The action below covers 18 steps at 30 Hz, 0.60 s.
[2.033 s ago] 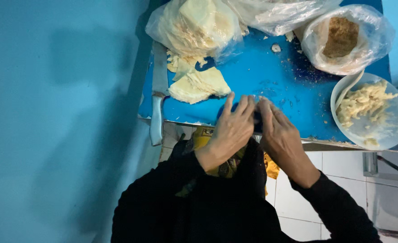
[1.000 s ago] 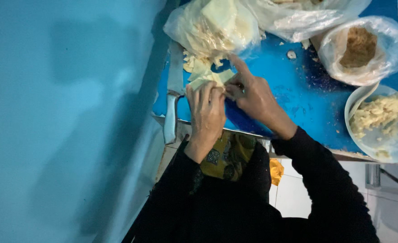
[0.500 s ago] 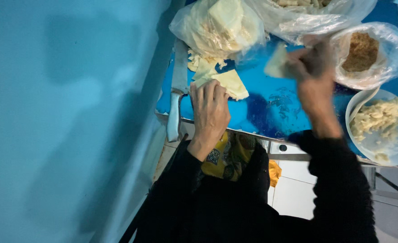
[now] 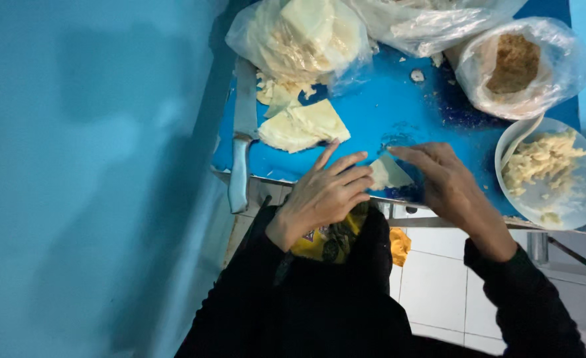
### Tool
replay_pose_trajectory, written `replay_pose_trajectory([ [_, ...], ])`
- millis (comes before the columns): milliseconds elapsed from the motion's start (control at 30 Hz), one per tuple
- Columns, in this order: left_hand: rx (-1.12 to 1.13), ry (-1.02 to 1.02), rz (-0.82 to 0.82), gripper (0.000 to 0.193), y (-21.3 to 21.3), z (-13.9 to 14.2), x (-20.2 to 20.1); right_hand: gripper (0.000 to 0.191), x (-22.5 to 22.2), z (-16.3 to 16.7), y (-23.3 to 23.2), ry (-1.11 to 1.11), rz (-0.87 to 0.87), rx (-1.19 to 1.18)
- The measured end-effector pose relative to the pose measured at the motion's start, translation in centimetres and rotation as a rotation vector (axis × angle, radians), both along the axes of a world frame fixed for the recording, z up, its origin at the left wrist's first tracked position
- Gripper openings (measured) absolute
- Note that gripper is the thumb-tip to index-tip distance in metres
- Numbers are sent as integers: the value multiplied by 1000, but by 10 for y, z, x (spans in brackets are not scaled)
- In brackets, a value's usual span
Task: The person sits at a blue table and folds small triangular pieces of dough by hand, pinching the edges closed one piece at a time. Finished folded pieces are placed on a plate beside the work area, with a bowl of filling and a knife on the table.
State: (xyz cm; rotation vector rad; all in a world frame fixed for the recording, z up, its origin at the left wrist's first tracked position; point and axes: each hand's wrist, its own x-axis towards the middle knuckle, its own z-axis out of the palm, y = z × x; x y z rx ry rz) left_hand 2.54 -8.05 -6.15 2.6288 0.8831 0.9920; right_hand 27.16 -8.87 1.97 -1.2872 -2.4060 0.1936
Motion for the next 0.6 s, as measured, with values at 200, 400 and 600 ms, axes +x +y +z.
replay_pose_trajectory([
  [200, -58, -28, -4, 23, -1, -3, 1, 65, 0, -6, 9, -383, 81, 134],
  [400, -123, -88, -7, 24, -2, -11, 4, 60, 0, -14, 7, -784, 54, 399],
  [600, -117, -71, -35, 21, -3, -8, 1, 29, 18, -11, 12, -618, 85, 326],
])
